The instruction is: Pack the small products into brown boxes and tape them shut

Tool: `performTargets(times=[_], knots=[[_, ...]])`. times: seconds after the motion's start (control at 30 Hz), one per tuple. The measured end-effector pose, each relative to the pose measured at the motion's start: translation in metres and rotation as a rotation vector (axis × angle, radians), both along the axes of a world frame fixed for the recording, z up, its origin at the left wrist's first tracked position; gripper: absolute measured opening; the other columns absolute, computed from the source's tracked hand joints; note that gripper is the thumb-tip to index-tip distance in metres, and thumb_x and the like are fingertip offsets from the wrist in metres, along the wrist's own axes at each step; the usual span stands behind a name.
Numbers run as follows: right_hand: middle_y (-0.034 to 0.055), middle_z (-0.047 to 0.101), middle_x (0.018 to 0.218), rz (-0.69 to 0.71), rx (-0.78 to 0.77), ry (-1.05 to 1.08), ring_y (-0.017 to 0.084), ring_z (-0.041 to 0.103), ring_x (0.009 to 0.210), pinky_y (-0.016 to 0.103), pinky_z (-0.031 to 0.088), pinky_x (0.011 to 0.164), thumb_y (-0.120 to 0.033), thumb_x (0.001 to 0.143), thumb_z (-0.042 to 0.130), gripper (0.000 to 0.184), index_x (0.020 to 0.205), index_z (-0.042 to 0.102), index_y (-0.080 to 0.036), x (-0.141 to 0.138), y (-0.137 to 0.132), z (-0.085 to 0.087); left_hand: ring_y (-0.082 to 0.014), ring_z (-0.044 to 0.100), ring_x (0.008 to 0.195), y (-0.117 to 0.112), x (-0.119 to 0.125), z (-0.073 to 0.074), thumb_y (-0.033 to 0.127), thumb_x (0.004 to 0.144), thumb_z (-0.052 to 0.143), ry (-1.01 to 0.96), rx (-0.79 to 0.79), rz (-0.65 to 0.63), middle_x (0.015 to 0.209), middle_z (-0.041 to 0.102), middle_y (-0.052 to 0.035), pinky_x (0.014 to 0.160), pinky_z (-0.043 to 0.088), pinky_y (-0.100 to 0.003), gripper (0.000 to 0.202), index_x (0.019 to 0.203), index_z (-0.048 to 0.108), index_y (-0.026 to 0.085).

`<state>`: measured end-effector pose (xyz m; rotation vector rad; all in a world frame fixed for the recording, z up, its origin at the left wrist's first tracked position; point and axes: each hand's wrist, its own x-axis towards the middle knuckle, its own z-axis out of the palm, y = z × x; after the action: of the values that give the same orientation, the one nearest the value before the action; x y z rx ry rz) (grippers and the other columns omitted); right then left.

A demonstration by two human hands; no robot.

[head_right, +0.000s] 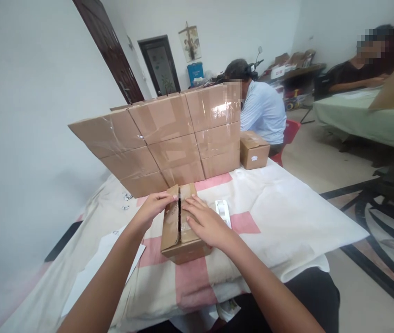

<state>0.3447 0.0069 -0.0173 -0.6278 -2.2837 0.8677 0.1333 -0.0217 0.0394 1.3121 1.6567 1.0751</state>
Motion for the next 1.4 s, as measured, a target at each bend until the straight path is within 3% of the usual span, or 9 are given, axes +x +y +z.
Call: performTargets(times=[0.13,0.37,0.57,0.73,1.07,1.4], knots=[[0.0087,0.044,0.162,-0.001,0.001,0.016,0.031,0.027,0.157,0.062,0.027,0.126,-0.027,0.102,0.049,0.044,0.145,0.058,-0.024,0.0,0.003,-0.004,-0.01,0.036,0.058,0.009,0.004,0.003,0.056,0.06,0.081,0.022,-0.064,-0.016,0.055,0.039,0.0044,0.055,0.029,-0.025,0.047,0.054,0.057,0.016],[0.0101,0.048,0.158,-0.001,0.024,0.043,0.03,0.03,0.156,0.061,0.027,0.127,-0.027,0.101,0.049,0.046,0.146,0.057,-0.021,-0.005,0.006,-0.008,-0.0097,0.035,0.055,0.016,0.006,0.004,0.042,0.056,0.081,0.072,-0.135,0.078,0.051,0.044,0.0043,0.053,0.026,-0.025,0.031,0.06,0.067,0.015],[0.0135,0.056,0.15,-0.052,0.109,0.076,0.03,0.043,0.147,0.059,0.033,0.125,-0.029,0.101,0.05,0.043,0.142,0.06,-0.019,-0.008,0.008,-0.008,-0.0095,0.034,0.052,0.02,0.006,0.005,0.034,0.054,0.079,0.107,-0.174,0.123,0.047,0.041,0.005,0.052,0.024,-0.025,0.029,0.05,0.056,0.018],[0.0129,0.057,0.15,-0.071,0.131,0.094,0.029,0.044,0.146,0.057,0.036,0.123,-0.028,0.101,0.05,0.04,0.138,0.064,-0.02,-0.008,0.009,-0.008,-0.0095,0.036,0.052,0.023,0.006,0.006,0.03,0.055,0.078,0.159,-0.168,0.108,0.048,0.041,0.0049,0.052,0.025,-0.026,0.027,0.049,0.054,0.018],[0.0051,0.058,0.151,-0.051,0.15,0.02,0.03,0.042,0.143,0.057,0.04,0.12,-0.027,0.102,0.048,0.043,0.142,0.064,-0.023,-0.008,0.011,-0.005,-0.0116,0.043,0.049,0.027,0.0,-0.006,0.038,0.067,0.073,0.317,-0.161,0.074,0.047,0.046,0.003,0.05,0.028,-0.025,0.028,0.054,0.057,0.018],[0.0061,0.062,0.146,-0.061,0.187,-0.028,0.031,0.044,0.14,0.054,0.043,0.117,-0.028,0.1,0.05,0.043,0.14,0.066,-0.018,-0.009,0.011,0.0,-0.0196,0.06,0.056,0.026,0.009,0.017,0.049,0.075,0.069,0.675,-0.344,0.031,0.05,0.06,-0.0046,0.056,0.038,-0.027,0.036,0.056,0.062,0.02]])
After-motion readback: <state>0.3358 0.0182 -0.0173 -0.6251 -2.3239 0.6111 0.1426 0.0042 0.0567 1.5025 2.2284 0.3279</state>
